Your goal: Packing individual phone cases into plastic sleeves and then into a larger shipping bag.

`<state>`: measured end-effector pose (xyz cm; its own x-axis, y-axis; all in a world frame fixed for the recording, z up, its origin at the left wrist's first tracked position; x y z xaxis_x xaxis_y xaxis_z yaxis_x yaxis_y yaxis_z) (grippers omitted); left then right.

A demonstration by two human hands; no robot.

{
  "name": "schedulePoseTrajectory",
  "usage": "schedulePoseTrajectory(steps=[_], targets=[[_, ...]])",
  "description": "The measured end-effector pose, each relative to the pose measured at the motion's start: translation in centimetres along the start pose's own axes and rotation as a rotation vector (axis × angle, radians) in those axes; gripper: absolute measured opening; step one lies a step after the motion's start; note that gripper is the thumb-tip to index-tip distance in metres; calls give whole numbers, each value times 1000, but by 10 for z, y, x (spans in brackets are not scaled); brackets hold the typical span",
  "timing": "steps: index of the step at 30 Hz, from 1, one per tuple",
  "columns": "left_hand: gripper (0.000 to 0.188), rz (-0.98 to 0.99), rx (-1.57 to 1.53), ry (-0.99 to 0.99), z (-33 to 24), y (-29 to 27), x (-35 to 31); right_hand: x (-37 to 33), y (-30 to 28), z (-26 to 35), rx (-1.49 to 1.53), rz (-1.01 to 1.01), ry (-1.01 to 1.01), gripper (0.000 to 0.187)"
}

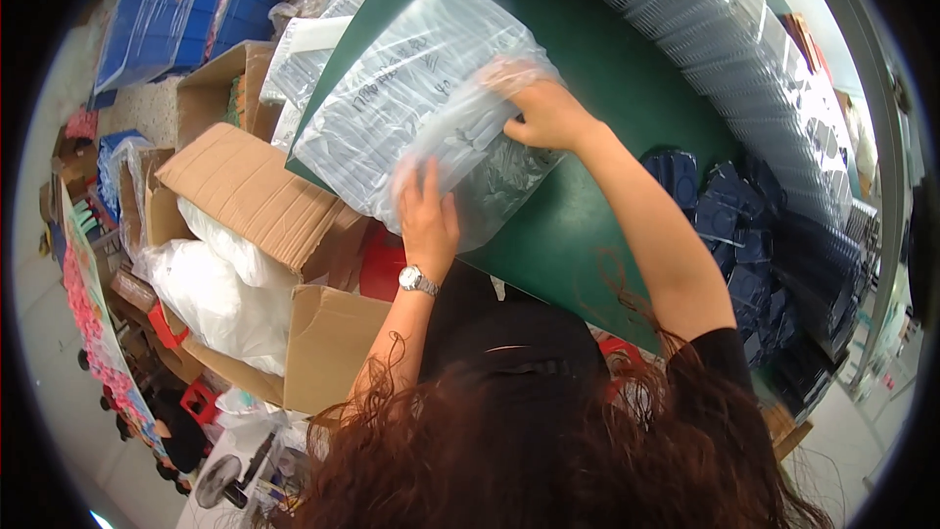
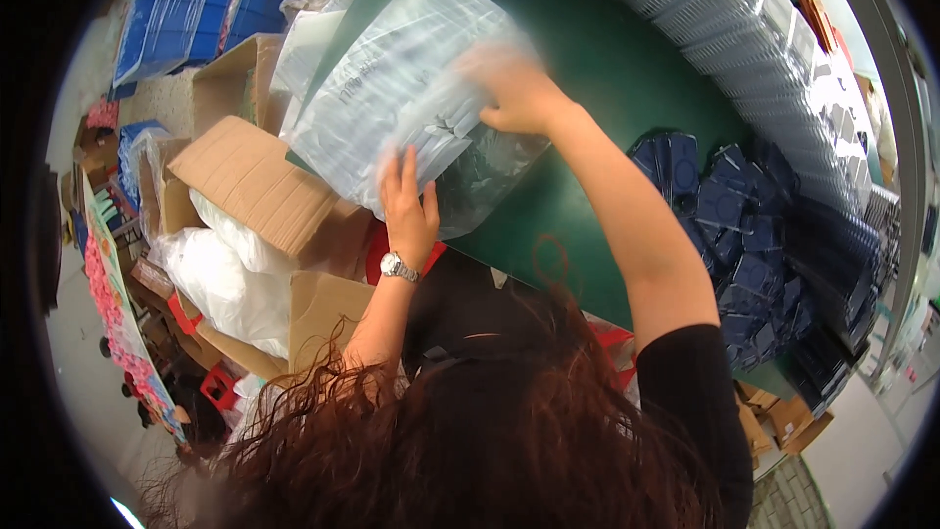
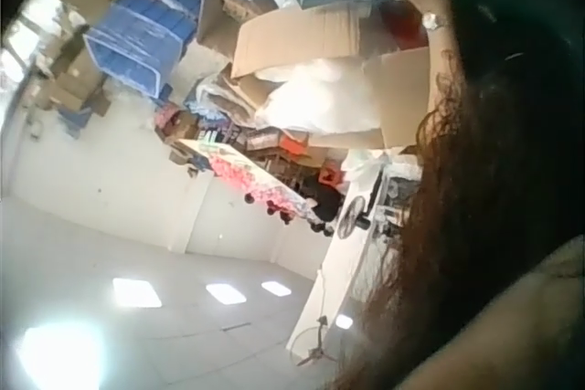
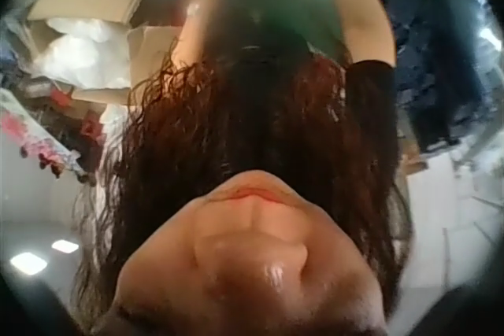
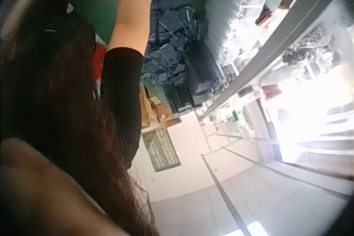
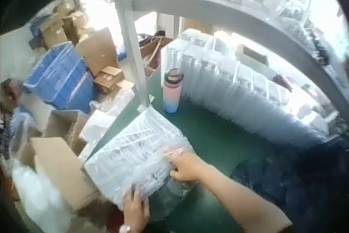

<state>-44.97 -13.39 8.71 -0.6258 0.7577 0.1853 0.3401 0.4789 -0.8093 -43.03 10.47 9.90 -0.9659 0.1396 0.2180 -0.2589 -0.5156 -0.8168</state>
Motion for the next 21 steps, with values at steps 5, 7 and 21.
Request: schedulePoseTrajectory(steps=[5,7,21], targets=[[79,134,200,-144,0,0,6,-12,21,-7,-350,-27,-56,42],[84,184,348,-167,-1,3,5,-30,36,-14,-445,296,30,62],[66,1064,-418,732,-181,61,-54,-333,-52,1,222,780,1089,92]])
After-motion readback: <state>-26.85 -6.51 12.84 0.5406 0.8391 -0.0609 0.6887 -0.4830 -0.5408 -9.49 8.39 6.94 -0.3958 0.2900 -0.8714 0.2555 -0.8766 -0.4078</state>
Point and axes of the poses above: each hand's wrist, its own x-axis towards the middle knuckle, its own y-axis out of the palm, z = x × y, the point moved 4 cm from there along x, towards the middle knuckle, and after that the axes turned 8 degrees about y, right-handed, at the moved point
